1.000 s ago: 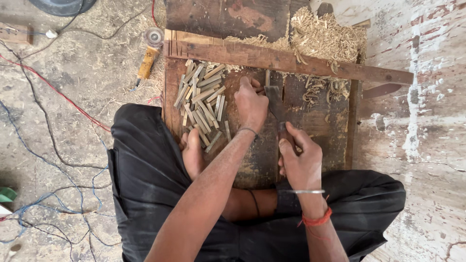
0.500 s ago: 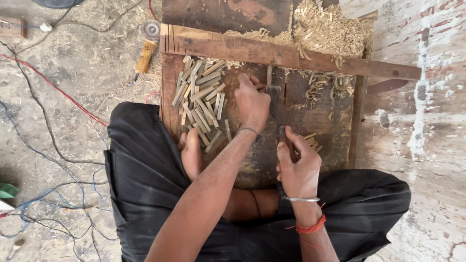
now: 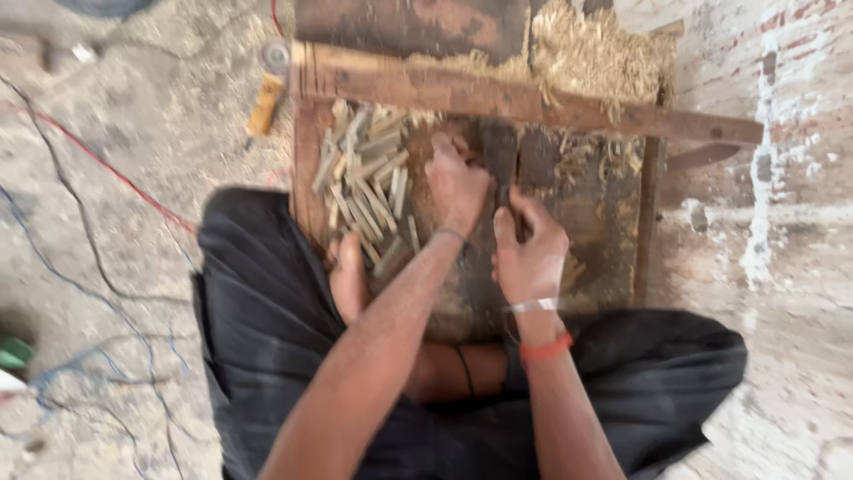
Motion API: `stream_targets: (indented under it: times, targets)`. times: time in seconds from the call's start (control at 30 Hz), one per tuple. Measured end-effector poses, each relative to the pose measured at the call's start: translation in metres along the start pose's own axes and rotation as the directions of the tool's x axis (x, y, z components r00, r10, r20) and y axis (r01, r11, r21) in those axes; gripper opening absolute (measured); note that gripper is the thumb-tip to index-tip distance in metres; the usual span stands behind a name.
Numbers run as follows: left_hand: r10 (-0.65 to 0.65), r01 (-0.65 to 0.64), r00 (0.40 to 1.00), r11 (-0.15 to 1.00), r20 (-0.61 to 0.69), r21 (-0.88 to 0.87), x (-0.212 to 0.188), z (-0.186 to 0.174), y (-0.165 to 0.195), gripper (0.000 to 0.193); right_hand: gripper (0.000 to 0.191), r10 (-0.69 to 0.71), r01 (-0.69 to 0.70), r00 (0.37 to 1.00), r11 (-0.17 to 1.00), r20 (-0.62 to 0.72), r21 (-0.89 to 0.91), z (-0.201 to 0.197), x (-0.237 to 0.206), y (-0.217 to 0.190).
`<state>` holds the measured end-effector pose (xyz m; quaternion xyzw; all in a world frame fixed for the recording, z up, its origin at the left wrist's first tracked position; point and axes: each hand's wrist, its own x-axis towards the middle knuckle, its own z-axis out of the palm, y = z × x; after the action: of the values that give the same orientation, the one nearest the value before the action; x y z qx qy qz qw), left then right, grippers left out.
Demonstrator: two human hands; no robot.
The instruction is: The person sits cross-legged on the floor at a low wooden bench and whittles small wooden sticks with a knife, shaving thin curls off each piece. Finished sticks are added to a growing pile of carved pieces on the bench, and the person picks up new uncarved sticks one at a time to shape them.
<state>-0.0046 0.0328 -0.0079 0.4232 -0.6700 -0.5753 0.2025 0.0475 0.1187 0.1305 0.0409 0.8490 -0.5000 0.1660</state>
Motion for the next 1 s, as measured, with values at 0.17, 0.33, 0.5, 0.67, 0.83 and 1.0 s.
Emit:
stream_targets:
  times: [0.17, 0.33, 0.5, 0.67, 0.83, 1.0]
  targets:
    - [-0.036, 0.036, 0.999, 0.999, 0.014, -0.025, 0.003, -0.002, 0.002, 0.027, 0.036, -0.064, 0.063, 0.997, 0.998, 0.036, 0.03, -0.009, -0.009, 0.014]
    - [-0.021, 0.026, 0.999, 0.994, 0.044, -0.111, 0.002, -0.002, 0.001, 0.028, 0.036, 0.055, -0.054, 0.997, 0.998, 0.052, -0.022, -0.027, -0.022, 0.032]
    - [0.007, -0.006, 1.0, 1.0, 0.018, -0.029, 0.0, -0.004, 0.003, 0.026, 0.035, 0.05, -0.05, 0.998, 0.999, 0.047, -0.007, -0.023, -0.024, 0.018]
    - [0.0, 0.001, 1.0, 1.0, 0.02, -0.013, 0.0, -0.006, 0.006, 0.027, 0.036, 0.052, -0.052, 0.998, 0.999, 0.02, -0.001, -0.019, -0.027, 0.02]
    - [0.035, -0.036, 0.999, 0.999, -0.011, -0.04, 0.003, -0.002, 0.001, 0.028, 0.033, 0.057, -0.057, 0.998, 0.998, 0.008, -0.006, -0.019, -0.025, 0.03]
    - [-0.018, 0.018, 0.999, 1.0, 0.031, 0.002, 0.006, 0.004, -0.008, 0.028, 0.033, 0.0, 0.001, 1.0, 1.0, 0.03, -0.022, -0.015, -0.022, 0.019]
